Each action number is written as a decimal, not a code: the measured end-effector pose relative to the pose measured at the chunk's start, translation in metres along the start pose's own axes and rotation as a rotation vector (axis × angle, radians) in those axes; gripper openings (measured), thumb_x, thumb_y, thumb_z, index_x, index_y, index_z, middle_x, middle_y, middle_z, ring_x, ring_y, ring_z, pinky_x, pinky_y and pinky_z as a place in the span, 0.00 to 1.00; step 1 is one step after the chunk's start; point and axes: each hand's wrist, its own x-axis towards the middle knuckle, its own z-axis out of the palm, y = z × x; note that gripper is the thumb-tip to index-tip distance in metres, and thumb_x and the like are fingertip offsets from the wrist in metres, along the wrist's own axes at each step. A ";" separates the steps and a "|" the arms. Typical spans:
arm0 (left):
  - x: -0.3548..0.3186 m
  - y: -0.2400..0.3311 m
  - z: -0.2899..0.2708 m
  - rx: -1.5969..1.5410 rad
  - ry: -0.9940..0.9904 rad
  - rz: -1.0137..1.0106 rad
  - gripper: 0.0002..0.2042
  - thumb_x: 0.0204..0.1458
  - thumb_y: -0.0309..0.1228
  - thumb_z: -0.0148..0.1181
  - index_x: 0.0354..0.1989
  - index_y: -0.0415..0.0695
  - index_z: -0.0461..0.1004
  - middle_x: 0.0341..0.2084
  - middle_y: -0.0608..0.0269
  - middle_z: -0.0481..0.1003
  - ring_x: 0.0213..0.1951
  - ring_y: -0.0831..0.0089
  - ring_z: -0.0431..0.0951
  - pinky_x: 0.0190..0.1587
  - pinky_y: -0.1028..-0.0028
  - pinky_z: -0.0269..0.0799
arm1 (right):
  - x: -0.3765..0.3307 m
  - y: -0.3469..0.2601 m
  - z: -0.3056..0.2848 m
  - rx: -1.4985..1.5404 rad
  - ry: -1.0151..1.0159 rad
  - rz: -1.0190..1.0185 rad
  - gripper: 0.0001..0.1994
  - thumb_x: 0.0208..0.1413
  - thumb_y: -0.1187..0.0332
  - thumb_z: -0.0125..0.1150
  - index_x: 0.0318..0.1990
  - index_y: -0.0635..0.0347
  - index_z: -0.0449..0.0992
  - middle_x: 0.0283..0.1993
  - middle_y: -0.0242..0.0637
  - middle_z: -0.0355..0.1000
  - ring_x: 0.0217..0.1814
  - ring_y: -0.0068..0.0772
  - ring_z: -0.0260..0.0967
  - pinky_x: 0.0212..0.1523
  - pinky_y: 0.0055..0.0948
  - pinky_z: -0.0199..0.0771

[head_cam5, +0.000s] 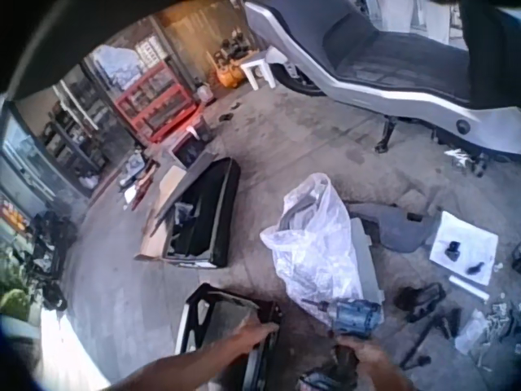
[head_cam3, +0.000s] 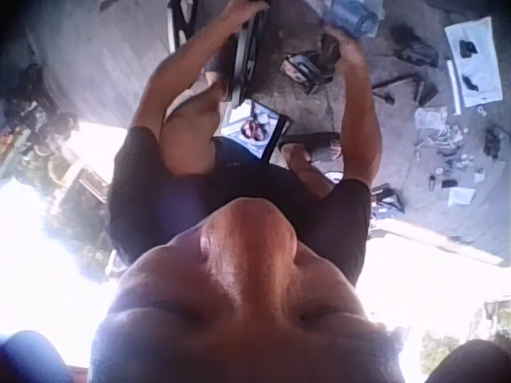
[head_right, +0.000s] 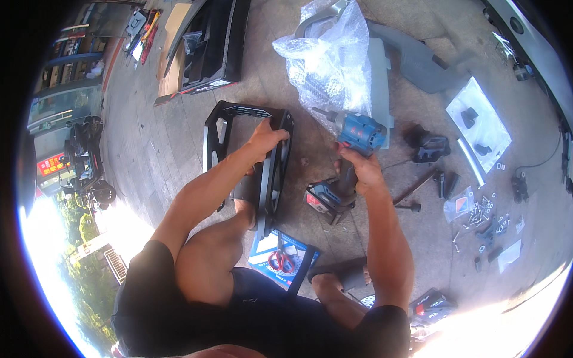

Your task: The person assembles a black metal frame by hand, inserting bolts and tightening them with a cordless impact driver. They handle multiple small parts and the frame, moving between the floor and a nearby tool cart.

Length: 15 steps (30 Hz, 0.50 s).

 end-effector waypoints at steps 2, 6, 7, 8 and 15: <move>-0.002 0.004 -0.002 -0.044 -0.047 -0.036 0.22 0.41 0.28 0.63 0.46 0.34 0.66 0.32 0.55 0.74 0.33 0.66 0.75 0.37 0.68 0.72 | 0.001 -0.002 0.001 -0.007 -0.053 0.021 0.13 0.51 0.71 0.62 0.45 0.58 0.73 0.42 0.39 0.76 0.27 0.28 0.72 0.28 0.26 0.74; -0.013 0.009 -0.021 -0.165 -0.135 -0.024 0.20 0.40 0.25 0.62 0.44 0.34 0.66 0.25 0.58 0.73 0.25 0.69 0.73 0.29 0.69 0.71 | 0.005 0.006 0.007 -0.059 -0.167 0.069 0.12 0.51 0.72 0.62 0.45 0.59 0.74 0.41 0.39 0.76 0.27 0.27 0.71 0.27 0.26 0.74; -0.017 0.009 -0.026 -0.224 -0.160 -0.022 0.20 0.41 0.24 0.61 0.44 0.34 0.65 0.24 0.58 0.72 0.24 0.71 0.73 0.27 0.70 0.71 | 0.006 0.009 0.009 -0.080 -0.178 0.062 0.12 0.51 0.72 0.61 0.45 0.59 0.74 0.41 0.39 0.76 0.26 0.27 0.71 0.27 0.26 0.73; -0.020 0.009 -0.032 -0.254 -0.172 -0.044 0.20 0.41 0.23 0.61 0.45 0.34 0.65 0.24 0.59 0.72 0.24 0.71 0.73 0.27 0.70 0.71 | 0.007 0.013 0.011 -0.105 -0.189 0.064 0.12 0.51 0.72 0.61 0.44 0.59 0.74 0.41 0.40 0.76 0.26 0.27 0.71 0.27 0.26 0.73; -0.027 0.012 -0.056 -0.479 -0.302 -0.037 0.19 0.43 0.22 0.60 0.46 0.38 0.66 0.20 0.61 0.70 0.21 0.73 0.71 0.22 0.71 0.70 | 0.004 0.033 0.026 -0.114 -0.126 0.062 0.12 0.51 0.73 0.61 0.45 0.60 0.74 0.42 0.40 0.76 0.26 0.26 0.70 0.27 0.25 0.73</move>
